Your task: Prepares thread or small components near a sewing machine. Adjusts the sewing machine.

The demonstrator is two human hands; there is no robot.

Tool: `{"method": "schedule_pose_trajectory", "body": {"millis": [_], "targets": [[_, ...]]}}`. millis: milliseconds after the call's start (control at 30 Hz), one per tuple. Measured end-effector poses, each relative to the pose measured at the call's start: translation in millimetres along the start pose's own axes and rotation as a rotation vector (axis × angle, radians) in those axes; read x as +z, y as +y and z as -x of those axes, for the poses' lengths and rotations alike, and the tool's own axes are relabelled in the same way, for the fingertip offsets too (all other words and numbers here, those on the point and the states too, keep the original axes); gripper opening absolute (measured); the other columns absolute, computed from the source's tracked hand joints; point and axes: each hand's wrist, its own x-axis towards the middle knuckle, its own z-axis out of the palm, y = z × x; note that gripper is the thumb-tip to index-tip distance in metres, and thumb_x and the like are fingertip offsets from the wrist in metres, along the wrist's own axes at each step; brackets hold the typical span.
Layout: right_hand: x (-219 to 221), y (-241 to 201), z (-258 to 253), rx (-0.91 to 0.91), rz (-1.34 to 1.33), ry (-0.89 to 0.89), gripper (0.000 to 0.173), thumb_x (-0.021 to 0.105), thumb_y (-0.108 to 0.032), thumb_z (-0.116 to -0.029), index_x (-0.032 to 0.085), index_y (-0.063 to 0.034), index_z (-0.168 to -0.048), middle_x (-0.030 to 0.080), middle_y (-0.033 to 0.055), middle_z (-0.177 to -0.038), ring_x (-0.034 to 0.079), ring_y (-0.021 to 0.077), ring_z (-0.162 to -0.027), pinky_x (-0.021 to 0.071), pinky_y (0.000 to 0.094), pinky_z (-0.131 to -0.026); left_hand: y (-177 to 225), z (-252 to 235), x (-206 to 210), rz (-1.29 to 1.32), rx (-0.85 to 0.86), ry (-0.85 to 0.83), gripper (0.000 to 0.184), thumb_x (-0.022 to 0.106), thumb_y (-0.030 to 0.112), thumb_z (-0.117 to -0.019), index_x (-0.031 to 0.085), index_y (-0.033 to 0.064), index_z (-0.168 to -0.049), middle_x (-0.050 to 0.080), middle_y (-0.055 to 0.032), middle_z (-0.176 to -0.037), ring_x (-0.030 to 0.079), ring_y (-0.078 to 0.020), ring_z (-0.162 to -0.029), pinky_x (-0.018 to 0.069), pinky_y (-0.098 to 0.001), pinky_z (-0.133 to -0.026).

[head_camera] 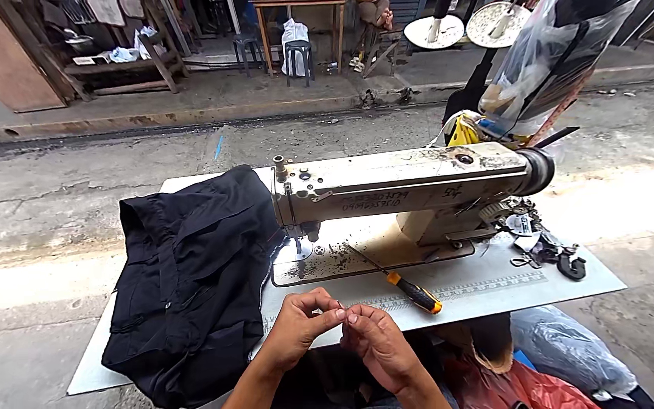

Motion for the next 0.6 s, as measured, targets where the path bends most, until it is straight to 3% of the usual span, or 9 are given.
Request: {"method": "schedule_pose_trajectory", "body": {"millis": [133, 300, 333, 400, 433, 467, 533, 600], "targets": [[-11.3, 8.6, 4.0, 0.128, -0.159, -0.184, 0.016, 0.062, -0.022, -0.0976, 0.070, -0.0189, -0.084, 0.060, -0.0091, -0.069, 0.060, 0.0005, -0.063, 0.0555, 0.0198, -0.065, 1.3, -0.2, -14.5, -0.181, 0.196, -0.148, 0.005, 0.074, 0.011, -0.0891, 0.076, 0.0066, -0.087, 0.063, 0.0091, -0.083, 0.059, 0.0047, -0.079, 0.0507, -0.0130, -0.068], [-11.1, 19.2, 4.4, 0.139, -0.128, -0.213, 0.015, 0.063, -0.022, -0.0976, 0.070, -0.0181, -0.085, 0.061, -0.0081, -0.070, 0.061, 0.0021, -0.063, 0.0564, 0.0219, -0.066, 1.0, 6.4, -20.0, -0.277, 0.266, -0.187, 0.010, 0.070, 0.014, -0.0933, 0.072, 0.0055, -0.089, 0.062, 0.0062, -0.086, 0.058, 0.0039, -0.081, 0.0497, -0.0134, -0.070], [-12.4, 19.4, 6.1, 0.053, 0.011, -0.207, 0.014, 0.060, -0.021, -0.0998, 0.070, -0.0164, -0.090, 0.064, -0.0070, -0.073, 0.063, 0.0027, -0.066, 0.0569, 0.0224, -0.067, -0.1, 8.3, -20.9, -0.308, 0.286, -0.174, 0.011, 0.067, 0.016, -0.0956, 0.069, 0.0066, -0.090, 0.061, 0.0056, -0.089, 0.058, 0.0031, -0.084, 0.0510, -0.0144, -0.072], [-22.0, 4.0, 9.2, -0.273, 0.599, -0.077, 0.017, 0.053, -0.015, -0.1037, 0.067, -0.0059, -0.107, 0.066, -0.0024, -0.086, 0.065, 0.0032, -0.073, 0.0571, 0.0204, -0.068, 1.9, 6.8, -27.1, -0.420, 0.302, -0.093, 0.012, 0.062, 0.019, -0.0992, 0.066, 0.0090, -0.094, 0.062, 0.0047, -0.095, 0.061, 0.0014, -0.089, 0.0549, -0.0170, -0.076], [-31.3, -10.7, 6.4, -0.434, 0.991, 0.061, 0.021, 0.057, -0.015, -0.1021, 0.068, -0.0004, -0.112, 0.068, 0.0053, -0.094, 0.067, 0.0100, -0.080, 0.0579, 0.0255, -0.072, 6.0, 3.6, -35.5, -0.515, 0.286, -0.036, 0.014, 0.061, 0.019, -0.0997, 0.067, 0.0066, -0.097, 0.063, 0.0013, -0.099, 0.062, -0.0012, -0.091, 0.0564, -0.0190, -0.076], [-45.0, -26.2, 1.0, -0.503, 1.337, 0.195, 0.026, 0.062, -0.019, -0.0991, 0.070, 0.0008, -0.113, 0.071, 0.0128, -0.102, 0.070, 0.0226, -0.090, 0.0589, 0.0376, -0.078, 10.0, -0.1, -47.4, -0.632, 0.245, 0.016, 0.017, 0.060, 0.017, -0.0991, 0.068, 0.0027, -0.100, 0.064, -0.0044, -0.104, 0.064, -0.0055, -0.093, 0.0574, -0.0217, -0.076], [-73.2, -51.2, -10.3, -0.368, 1.700, 0.298, 0.035, 0.070, -0.025, -0.0943, 0.070, 0.0029, -0.116, 0.067, 0.0263, -0.115, 0.065, 0.0465, -0.106, 0.0536, 0.0592, -0.085, 6.7, -7.4, -74.5, -0.841, 0.145, 0.124, 0.020, 0.061, 0.017, -0.0974, 0.071, 0.0009, -0.104, 0.070, -0.0097, -0.106, 0.068, -0.0101, -0.089, 0.0580, -0.0264, -0.074], [-90.0, -60.5, -20.6, -0.166, 1.844, 0.215, 0.039, 0.068, -0.026, -0.0968, 0.066, 0.0033, -0.123, 0.065, 0.0300, -0.122, 0.060, 0.0521, -0.115, 0.0497, 0.0643, -0.091, -5.8, -17.3, -93.5, -0.937, 0.045, 0.258, 0.017, 0.066, 0.018, -0.0968, 0.072, 0.0033, -0.101, 0.071, -0.0062, -0.089, 0.066, -0.0105, -0.076, 0.0563, -0.0322, -0.071]]}}
